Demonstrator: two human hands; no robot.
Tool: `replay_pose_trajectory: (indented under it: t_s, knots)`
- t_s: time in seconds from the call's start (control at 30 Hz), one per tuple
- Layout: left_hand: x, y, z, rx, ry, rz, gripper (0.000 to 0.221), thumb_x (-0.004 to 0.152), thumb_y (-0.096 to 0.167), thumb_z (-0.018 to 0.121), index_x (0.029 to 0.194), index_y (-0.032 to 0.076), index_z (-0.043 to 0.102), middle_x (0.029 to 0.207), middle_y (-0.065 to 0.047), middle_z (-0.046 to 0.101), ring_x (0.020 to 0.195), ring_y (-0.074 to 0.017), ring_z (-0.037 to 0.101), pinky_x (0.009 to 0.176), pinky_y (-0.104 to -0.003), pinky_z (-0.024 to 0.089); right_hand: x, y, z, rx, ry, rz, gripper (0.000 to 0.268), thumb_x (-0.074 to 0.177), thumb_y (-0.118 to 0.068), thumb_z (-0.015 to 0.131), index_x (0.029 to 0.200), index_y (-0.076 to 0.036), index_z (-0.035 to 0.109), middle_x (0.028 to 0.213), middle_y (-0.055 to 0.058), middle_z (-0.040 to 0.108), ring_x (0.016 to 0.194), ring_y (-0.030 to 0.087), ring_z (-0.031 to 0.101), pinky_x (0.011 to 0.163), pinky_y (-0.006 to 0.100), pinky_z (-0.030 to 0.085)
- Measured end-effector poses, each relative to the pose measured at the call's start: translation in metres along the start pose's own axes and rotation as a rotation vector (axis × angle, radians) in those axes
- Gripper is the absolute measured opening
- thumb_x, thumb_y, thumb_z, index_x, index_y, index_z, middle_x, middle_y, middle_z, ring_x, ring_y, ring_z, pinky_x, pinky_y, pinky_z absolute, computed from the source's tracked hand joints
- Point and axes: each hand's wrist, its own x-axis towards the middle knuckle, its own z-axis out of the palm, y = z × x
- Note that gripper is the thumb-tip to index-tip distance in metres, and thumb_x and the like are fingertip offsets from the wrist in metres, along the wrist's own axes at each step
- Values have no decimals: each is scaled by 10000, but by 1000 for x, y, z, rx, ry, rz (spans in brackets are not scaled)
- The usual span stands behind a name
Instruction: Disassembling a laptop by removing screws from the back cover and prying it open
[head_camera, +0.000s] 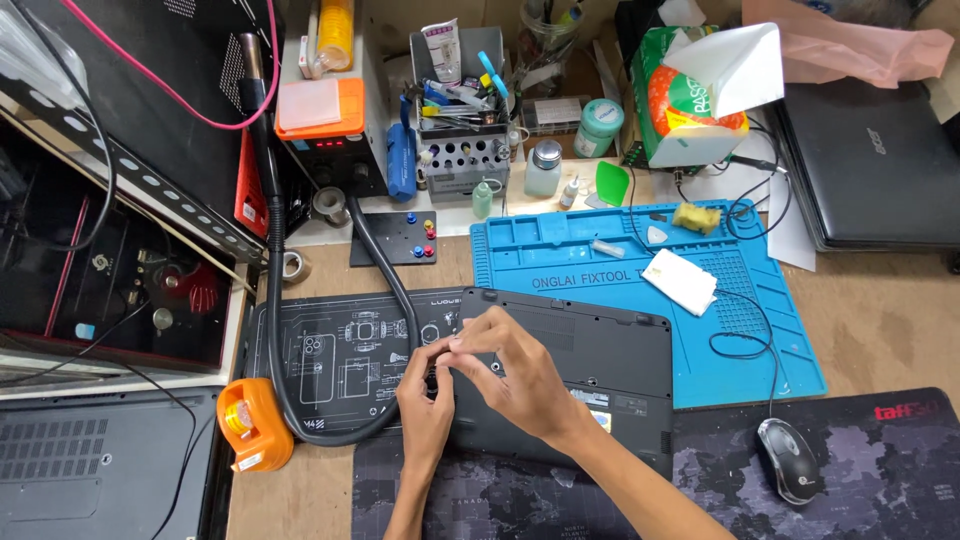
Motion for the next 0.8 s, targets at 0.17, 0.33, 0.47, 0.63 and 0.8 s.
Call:
replay_pose_trajectory:
  t_s: [0.17,0.33,0.47,0.63,0.8]
  knots:
    - [0,-9,0,13,-9,-22,275,997,95,478,1174,78,687,1121,-48,722,1045,-175,676,892,-301,515,0,-5,-1,4,-71,74,381,1005,14,663,1292,-141,466,1174,150,654,1051,283,707,888,356,616]
    - [-1,-12,0,8,-5,-18,268,992,69,471,1163,73,678,1095,-46,715,1035,-171,675,903,-300,515,-3,-3,1,4,-84,76,372,1012,52,626,1315,-98,472,1117,150,681,1000,276,716,855,331,642]
    - [-2,-8,0,0,-8,-51,266,994,88,475,1155,84,687,1096,-43,725,1048,-175,683,887,-298,520,-4,-3,0,31,-96,102,374,996,72,629,1293,-94,475,1100,128,679,1016,278,706,838,333,630]
    - [-1,-8,0,24,-11,-22,257,984,74,465,1126,85,678,1050,-45,717,976,-172,676,858,-294,510,-6,-3,2,37,-108,100,381,979,89,639,1256,-106,465,1135,126,681,1042,273,716,841,333,644]
    - [-1,-9,0,13,-14,-48,239,998,83,455,1093,74,674,1042,-35,720,961,-152,666,787,-273,488,-6,-3,4,36,-116,90,362,989,105,612,1252,-111,487,1143,98,672,995,262,680,781,326,613]
